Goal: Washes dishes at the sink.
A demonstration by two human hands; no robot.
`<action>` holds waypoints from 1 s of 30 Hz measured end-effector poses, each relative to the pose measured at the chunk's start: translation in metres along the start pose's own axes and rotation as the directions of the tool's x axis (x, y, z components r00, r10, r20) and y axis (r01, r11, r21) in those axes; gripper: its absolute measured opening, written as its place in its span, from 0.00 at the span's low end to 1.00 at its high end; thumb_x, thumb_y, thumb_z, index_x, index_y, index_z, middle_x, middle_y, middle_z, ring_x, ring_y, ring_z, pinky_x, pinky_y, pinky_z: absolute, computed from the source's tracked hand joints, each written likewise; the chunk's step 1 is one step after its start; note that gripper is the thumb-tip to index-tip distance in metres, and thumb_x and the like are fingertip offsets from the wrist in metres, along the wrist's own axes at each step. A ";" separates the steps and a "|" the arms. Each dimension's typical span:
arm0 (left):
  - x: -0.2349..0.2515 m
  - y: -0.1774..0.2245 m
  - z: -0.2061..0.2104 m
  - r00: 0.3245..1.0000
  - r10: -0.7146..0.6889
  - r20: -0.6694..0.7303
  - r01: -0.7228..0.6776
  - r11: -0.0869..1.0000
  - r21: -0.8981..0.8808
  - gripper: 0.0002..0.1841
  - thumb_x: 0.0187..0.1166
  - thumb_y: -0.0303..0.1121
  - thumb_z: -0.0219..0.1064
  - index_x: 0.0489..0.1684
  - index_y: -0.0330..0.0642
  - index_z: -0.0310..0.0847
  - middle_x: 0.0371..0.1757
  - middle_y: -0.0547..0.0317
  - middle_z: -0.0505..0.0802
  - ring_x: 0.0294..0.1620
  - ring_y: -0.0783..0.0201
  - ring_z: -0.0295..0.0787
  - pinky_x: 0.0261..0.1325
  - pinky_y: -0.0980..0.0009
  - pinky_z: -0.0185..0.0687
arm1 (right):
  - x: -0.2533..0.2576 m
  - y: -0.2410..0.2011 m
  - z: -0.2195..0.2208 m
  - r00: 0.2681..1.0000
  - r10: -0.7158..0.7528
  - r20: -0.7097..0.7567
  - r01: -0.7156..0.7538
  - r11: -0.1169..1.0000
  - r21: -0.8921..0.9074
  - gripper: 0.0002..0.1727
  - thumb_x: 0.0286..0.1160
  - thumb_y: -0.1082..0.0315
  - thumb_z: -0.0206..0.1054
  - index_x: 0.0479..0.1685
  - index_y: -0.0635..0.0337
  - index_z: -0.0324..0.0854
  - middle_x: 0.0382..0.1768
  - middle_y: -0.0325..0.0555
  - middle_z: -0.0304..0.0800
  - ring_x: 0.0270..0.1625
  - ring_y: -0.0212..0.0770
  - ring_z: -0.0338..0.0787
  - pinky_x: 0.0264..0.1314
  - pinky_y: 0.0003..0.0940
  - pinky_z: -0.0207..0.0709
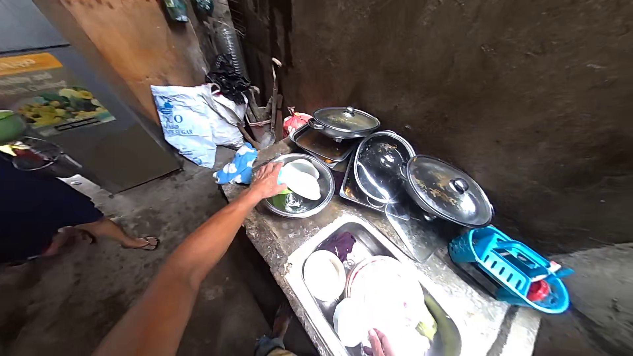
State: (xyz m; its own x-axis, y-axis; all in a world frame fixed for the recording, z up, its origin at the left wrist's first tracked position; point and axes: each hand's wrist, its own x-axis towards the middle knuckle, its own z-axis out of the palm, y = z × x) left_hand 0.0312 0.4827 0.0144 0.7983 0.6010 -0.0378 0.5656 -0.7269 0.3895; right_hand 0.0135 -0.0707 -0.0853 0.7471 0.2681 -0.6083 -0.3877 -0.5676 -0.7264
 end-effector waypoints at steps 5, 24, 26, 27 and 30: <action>0.009 0.004 -0.004 0.993 0.020 0.119 -0.034 0.992 0.119 0.50 0.76 0.61 0.69 0.93 0.39 0.53 0.87 0.29 0.67 0.87 0.26 0.57 0.84 0.25 0.46 | 0.010 0.006 0.018 0.987 0.162 0.005 -0.162 0.981 0.107 0.27 0.93 0.54 0.54 0.80 0.65 0.70 0.59 0.65 0.88 0.49 0.53 0.93 0.51 0.51 0.87; -0.298 0.238 0.210 0.337 0.909 0.244 -0.860 0.403 -0.312 0.16 0.84 0.28 0.62 0.68 0.42 0.82 0.74 0.44 0.86 0.83 0.43 0.74 0.89 0.42 0.58 | -0.030 0.004 -0.057 0.921 0.113 -0.372 -0.182 0.971 -0.156 0.21 0.86 0.63 0.57 0.69 0.67 0.78 0.46 0.65 0.90 0.40 0.57 0.93 0.45 0.57 0.87; -0.303 0.265 0.223 0.365 0.898 0.246 -0.846 0.430 -0.315 0.14 0.84 0.26 0.61 0.63 0.40 0.85 0.62 0.43 0.92 0.75 0.44 0.83 0.86 0.45 0.65 | -0.039 0.000 -0.068 0.903 0.124 -0.410 -0.175 0.980 -0.089 0.22 0.88 0.60 0.57 0.71 0.66 0.79 0.42 0.62 0.91 0.37 0.53 0.91 0.43 0.54 0.86; -0.304 0.278 0.225 0.387 0.887 0.251 -0.817 0.456 -0.353 0.12 0.84 0.26 0.60 0.58 0.38 0.87 0.55 0.43 0.93 0.67 0.44 0.87 0.81 0.46 0.70 | -0.042 0.001 -0.071 0.899 0.097 -0.426 -0.127 0.991 -0.043 0.21 0.89 0.60 0.57 0.67 0.67 0.80 0.35 0.58 0.90 0.31 0.48 0.89 0.38 0.49 0.85; -0.300 0.312 0.210 0.477 0.803 0.357 -0.616 0.595 -0.515 0.14 0.88 0.33 0.58 0.52 0.33 0.87 0.48 0.40 0.94 0.56 0.41 0.91 0.63 0.43 0.81 | -0.042 0.014 -0.079 0.856 -0.012 -0.516 0.128 0.974 0.189 0.16 0.88 0.65 0.59 0.59 0.73 0.78 0.27 0.47 0.85 0.23 0.34 0.84 0.28 0.33 0.82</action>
State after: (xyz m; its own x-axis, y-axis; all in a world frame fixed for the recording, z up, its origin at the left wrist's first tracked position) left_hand 0.0118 0.0058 -0.0461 0.9088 -0.4158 -0.0341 -0.2618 -0.6320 0.7294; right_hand 0.0197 -0.1518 -0.0450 0.9233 -0.1651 -0.3468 -0.3840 -0.3716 -0.8453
